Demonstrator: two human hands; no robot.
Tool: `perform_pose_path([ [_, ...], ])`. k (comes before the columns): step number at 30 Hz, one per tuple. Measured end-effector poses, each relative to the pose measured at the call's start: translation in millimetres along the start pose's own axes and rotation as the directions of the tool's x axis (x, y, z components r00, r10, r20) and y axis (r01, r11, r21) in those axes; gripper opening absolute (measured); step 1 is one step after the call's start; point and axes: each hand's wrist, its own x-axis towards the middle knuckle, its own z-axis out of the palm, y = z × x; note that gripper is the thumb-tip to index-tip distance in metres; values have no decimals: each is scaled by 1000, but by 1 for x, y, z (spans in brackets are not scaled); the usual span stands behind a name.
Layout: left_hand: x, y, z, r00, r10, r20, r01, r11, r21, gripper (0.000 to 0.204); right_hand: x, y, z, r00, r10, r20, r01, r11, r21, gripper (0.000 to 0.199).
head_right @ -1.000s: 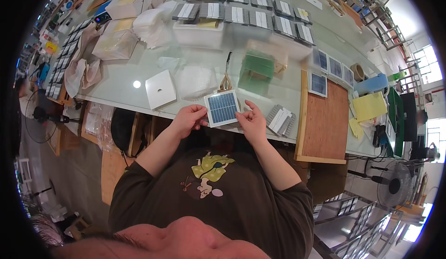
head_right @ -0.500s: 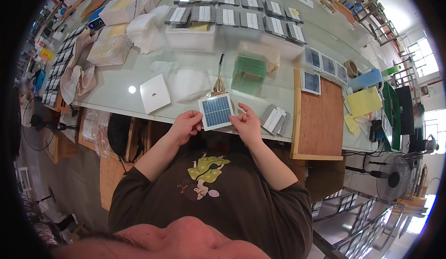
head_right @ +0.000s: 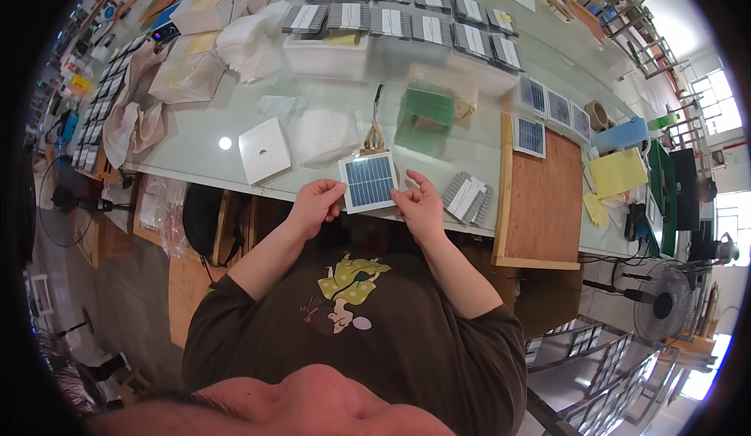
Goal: Inspecting and packaging small solar panels into individual white paper boxes.
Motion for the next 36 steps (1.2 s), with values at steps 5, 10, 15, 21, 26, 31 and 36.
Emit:
perform_pose_path([
  [5, -10, -6, -5, 992, -93, 86, 95, 995, -25, 18, -1, -3, 1, 1000, 10, -19, -10, 1000, 5, 56],
  [10, -8, -22, -8, 974, -103, 200, 136, 978, -161, 13, 0, -1, 0, 1000, 17, -2, -17, 1000, 18, 54],
  [15, -7, -26, -6, 982, -57, 182, 86, 984, -156, 12, -1, 1, 0, 1000, 15, -6, -15, 1000, 25, 54],
  [21, -6, -28, -5, 986, -49, 160, 74, 986, -152, 13, -2, -2, 1, 1000, 26, -11, -26, 1000, 18, 55],
  [26, -7, -25, -3, 989, -42, 145, 62, 989, -135, 14, -2, -1, -1, 1000, 25, -11, -25, 999, 24, 55],
  [31, -6, -25, -3, 992, -38, 122, 53, 992, -117, 15, -2, 0, 0, 1000, 23, 0, -23, 999, 37, 57],
  [36, -7, -23, -3, 992, -30, 126, 44, 993, -113, 16, -2, 1, -1, 999, 32, 2, -32, 998, 47, 55],
])
